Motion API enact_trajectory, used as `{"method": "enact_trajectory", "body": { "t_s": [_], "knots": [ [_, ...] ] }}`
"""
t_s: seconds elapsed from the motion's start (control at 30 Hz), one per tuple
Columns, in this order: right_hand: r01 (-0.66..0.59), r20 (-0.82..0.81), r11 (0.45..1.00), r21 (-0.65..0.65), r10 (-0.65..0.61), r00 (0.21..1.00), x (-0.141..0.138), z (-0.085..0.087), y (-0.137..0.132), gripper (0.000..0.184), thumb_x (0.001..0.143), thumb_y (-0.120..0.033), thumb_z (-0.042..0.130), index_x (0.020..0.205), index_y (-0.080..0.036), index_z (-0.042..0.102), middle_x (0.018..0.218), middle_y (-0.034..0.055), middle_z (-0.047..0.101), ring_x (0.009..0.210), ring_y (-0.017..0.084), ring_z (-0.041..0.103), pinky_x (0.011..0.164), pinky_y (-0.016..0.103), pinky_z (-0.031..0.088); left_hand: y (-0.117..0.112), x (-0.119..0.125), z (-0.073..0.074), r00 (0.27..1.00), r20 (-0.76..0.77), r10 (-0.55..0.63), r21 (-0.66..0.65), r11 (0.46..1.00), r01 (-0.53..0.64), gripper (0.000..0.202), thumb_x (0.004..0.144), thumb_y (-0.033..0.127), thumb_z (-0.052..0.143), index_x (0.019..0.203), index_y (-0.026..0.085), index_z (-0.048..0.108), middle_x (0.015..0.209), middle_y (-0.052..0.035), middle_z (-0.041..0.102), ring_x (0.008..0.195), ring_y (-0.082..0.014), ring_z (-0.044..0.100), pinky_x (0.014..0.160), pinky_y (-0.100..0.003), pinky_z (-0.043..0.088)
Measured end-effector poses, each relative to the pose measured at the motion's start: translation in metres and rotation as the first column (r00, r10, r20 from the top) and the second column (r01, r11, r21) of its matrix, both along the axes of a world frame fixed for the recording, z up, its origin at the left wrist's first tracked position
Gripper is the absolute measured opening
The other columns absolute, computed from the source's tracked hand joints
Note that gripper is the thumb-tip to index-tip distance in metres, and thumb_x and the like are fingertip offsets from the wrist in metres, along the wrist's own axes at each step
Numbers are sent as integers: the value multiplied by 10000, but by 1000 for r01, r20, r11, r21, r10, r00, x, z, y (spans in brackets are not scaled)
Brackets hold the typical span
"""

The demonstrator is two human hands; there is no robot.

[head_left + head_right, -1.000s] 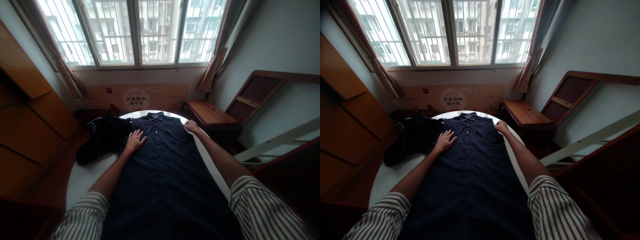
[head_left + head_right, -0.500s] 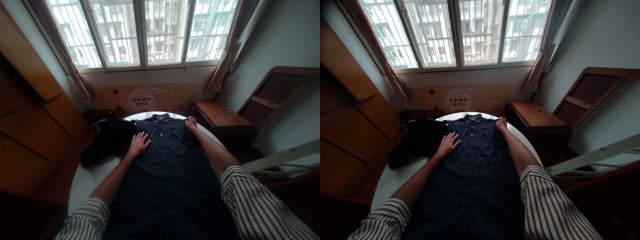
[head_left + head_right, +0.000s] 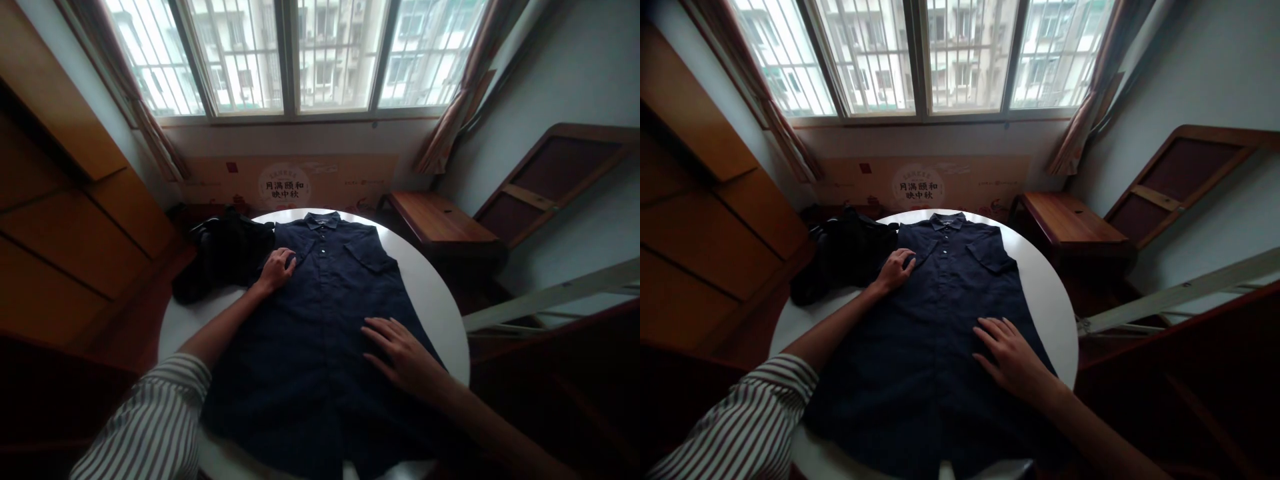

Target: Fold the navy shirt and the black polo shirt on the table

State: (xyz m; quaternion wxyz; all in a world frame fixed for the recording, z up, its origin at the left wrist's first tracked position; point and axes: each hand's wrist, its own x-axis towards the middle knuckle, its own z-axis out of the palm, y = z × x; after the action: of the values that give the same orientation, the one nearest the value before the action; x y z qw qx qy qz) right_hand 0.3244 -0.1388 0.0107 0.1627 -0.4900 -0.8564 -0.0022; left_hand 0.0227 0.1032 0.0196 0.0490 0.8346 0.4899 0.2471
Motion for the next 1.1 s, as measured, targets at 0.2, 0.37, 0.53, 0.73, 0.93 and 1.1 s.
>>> {"method": "enact_trajectory", "body": {
  "t_s": [0.2, 0.37, 0.53, 0.73, 0.93, 1.1],
  "knots": [
    [91, 11, 992, 86, -92, 996, 31, -20, -109, 759, 871, -498, 649, 1522, -221, 375, 1511, 127, 464, 1395, 340, 418, 1069, 558, 433, -103, -68, 28, 997, -21, -72, -153, 986, 68, 321, 957, 388, 474, 1115, 181, 663, 1115, -95, 674, 1039, -234, 643, 980, -350, 485],
    [207, -162, 971, 123, -186, 969, 49, -34, -159, 626, 927, -348, 571, 1520, -265, 388, 1498, 88, 483, 1303, 305, 538, 998, 435, 541, -206, -140, 15, 964, 118, 240, -399, 900, -175, 488, 906, 575, 489, 1148, 174, 625, 1050, -102, 699, 861, -233, 689, 802, -353, 559],
    [233, -246, 953, 196, -182, 952, 57, -36, -169, 576, 948, -147, 473, 1489, -343, 436, 1360, 13, 615, 1117, 208, 675, 1004, 334, 550, -260, -163, 4, 847, 229, 480, -669, 710, -221, 769, 785, 689, 597, 1334, 165, 471, 889, -65, 718, 712, -238, 716, 623, -322, 567],
    [180, -223, 956, 232, -128, 966, 69, -19, -165, 585, 936, -132, 477, 1473, -363, 460, 1314, 5, 648, 1067, 216, 696, 944, 340, 581, -270, -156, 17, 765, 389, 514, -804, 594, 9, 835, 700, 711, 679, 1316, 220, 399, 1042, -108, 740, 940, -313, 733, 762, -390, 598],
    [91, -96, 949, 302, -65, 993, 63, -11, -159, 560, 889, -128, 513, 1416, -315, 542, 1250, 32, 685, 1084, 238, 675, 926, 383, 565, -274, -167, 15, 793, 318, 520, -821, 569, -44, 787, 712, 718, 655, 1285, 220, 446, 1017, -98, 753, 924, -308, 739, 742, -364, 591],
    [-128, 23, 966, 224, 126, 992, 1, 11, -145, 433, 909, -181, 563, 1339, -208, 607, 1374, 84, 612, 1265, 266, 564, 1014, 420, 528, -270, -164, 6, 812, 215, 543, -826, 544, -146, 714, 742, 739, 590, 1204, 204, 493, 846, -72, 769, 785, -299, 744, 601, -323, 549]
  ]
}}
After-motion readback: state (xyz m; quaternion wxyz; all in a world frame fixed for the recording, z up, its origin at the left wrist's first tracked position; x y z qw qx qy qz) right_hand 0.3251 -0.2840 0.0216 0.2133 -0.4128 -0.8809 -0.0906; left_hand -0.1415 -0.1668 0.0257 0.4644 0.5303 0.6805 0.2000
